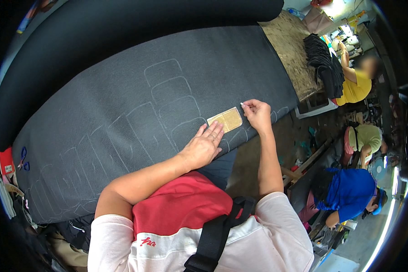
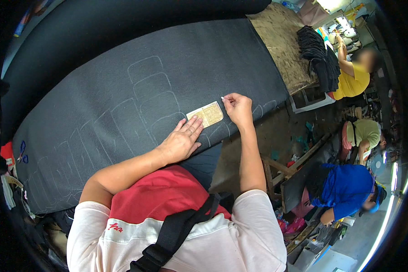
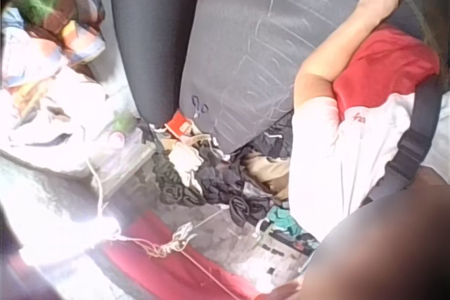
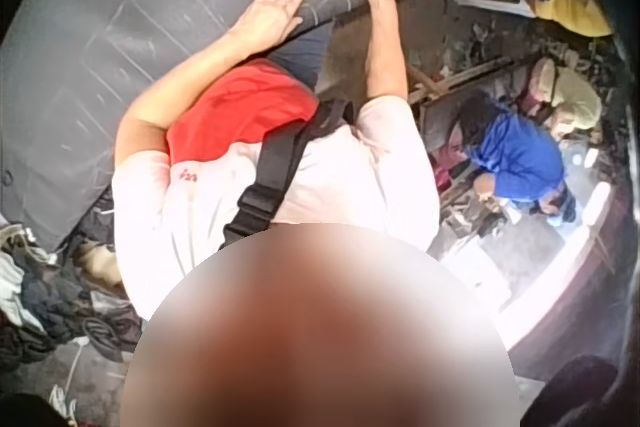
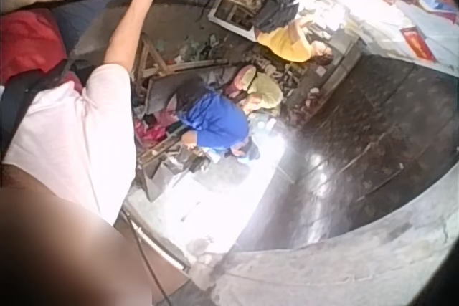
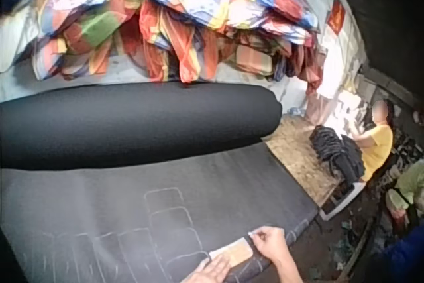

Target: The person uses a small rectangular card to rub white chalk lines onto a large piece of dark fabric laid on a work table. They repeatedly reposition the card and rub along the fabric surface, creating a grid of white lines. The person also briefly handles a small white strip of material before resuming the marking.

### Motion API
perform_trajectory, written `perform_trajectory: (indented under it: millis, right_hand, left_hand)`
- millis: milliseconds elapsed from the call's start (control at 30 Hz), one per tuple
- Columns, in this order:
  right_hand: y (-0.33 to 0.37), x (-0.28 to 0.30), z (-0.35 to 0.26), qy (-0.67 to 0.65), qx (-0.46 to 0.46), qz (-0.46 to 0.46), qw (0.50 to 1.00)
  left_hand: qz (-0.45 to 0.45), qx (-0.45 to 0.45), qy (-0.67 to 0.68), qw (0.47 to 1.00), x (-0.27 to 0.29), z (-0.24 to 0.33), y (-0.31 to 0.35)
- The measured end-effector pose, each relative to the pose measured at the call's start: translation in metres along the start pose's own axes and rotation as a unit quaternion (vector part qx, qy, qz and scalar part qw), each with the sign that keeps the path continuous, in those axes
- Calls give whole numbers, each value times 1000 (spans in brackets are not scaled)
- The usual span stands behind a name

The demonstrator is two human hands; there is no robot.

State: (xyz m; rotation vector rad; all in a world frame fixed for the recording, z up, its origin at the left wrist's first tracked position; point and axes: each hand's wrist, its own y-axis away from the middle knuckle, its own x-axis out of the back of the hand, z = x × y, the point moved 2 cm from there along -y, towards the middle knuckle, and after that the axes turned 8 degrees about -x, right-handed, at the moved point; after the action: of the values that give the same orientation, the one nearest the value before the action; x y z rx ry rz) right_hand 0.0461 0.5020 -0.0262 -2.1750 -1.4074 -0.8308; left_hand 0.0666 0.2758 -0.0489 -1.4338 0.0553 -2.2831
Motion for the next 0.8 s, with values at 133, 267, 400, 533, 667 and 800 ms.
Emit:
perform_trajectory:
  millis: [133,267,400,533,667,800]
  right_hand:
    - [14,-19,-19,-88,-60,-77,991]
    - [29,-45,-54,-8,45,-145,988]
    - [31,-59,-71,132,80,-128,980]
    - [12,-41,-57,234,-16,-69,970]
    - [-8,-11,-30,197,-94,-8,976]
    - [0,-12,-21,161,-1,11,987]
  left_hand:
    - [-3,-1,-7,1000,1,0,0]
    - [-7,10,15,1000,1,-1,0]
    - [-26,13,30,999,1,-1,1]
    - [40,-12,-27,999,7,2,-4]
    - [-16,7,-40,999,8,-6,-28]
    - [-41,25,-25,999,12,-23,-53]
